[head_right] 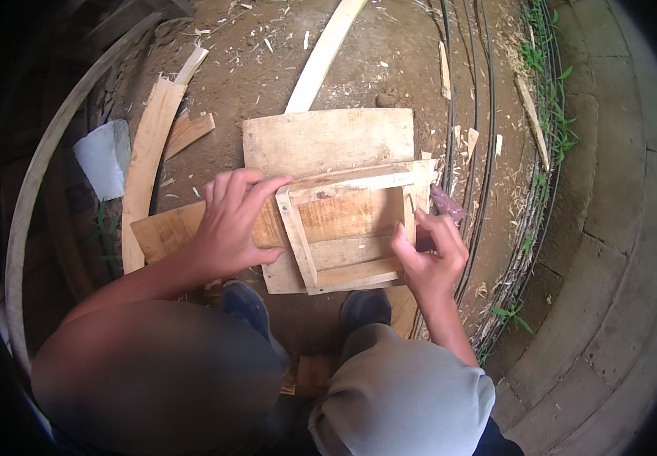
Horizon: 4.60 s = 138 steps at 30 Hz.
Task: The person assembles a small wooden frame by hand, fitting together four pieces of wood. They then use a knife to trim and smooth the edges of the frame and other wooden pieces.
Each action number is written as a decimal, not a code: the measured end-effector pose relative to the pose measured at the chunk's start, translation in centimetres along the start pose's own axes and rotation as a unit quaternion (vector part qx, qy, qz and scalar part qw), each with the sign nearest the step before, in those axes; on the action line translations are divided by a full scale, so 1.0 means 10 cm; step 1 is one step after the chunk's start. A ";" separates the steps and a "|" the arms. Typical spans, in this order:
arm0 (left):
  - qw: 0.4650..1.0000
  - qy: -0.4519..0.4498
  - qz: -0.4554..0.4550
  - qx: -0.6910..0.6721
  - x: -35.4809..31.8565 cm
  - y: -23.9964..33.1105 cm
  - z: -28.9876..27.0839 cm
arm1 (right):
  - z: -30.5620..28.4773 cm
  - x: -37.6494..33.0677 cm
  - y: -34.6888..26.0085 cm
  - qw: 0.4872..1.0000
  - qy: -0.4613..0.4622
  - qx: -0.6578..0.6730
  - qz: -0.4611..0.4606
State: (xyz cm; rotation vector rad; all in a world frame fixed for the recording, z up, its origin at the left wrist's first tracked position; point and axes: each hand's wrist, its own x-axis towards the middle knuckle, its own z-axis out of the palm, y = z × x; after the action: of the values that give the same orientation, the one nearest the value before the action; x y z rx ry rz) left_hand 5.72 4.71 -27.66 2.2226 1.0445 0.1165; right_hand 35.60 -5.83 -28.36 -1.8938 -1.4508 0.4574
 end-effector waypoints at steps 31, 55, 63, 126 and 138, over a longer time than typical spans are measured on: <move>0.997 0.013 -0.026 -0.068 0.02 0.03 0.07 | 0.08 0.00 -0.03 0.999 0.003 -0.004 0.050; 0.995 0.059 -0.020 -0.074 0.00 0.02 0.17 | 0.07 2.07 -0.77 0.969 -0.233 -0.028 -0.078; 0.996 0.075 -0.011 -0.050 0.02 0.03 0.18 | 1.37 2.76 -0.42 0.671 -0.355 -0.407 -0.507; 0.998 0.067 -0.013 -0.012 0.02 -0.01 0.28 | -1.28 0.60 -0.29 0.899 -0.264 0.154 0.315; 0.997 0.071 -0.023 -0.032 -0.01 -0.02 0.27 | -1.28 -0.77 -0.42 0.909 -0.211 0.153 0.326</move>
State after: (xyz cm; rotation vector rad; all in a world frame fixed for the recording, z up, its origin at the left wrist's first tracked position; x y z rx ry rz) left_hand 6.42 3.29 -29.88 2.1566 1.1520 0.2854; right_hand 38.55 -16.56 -17.51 -2.0544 -0.8612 1.3975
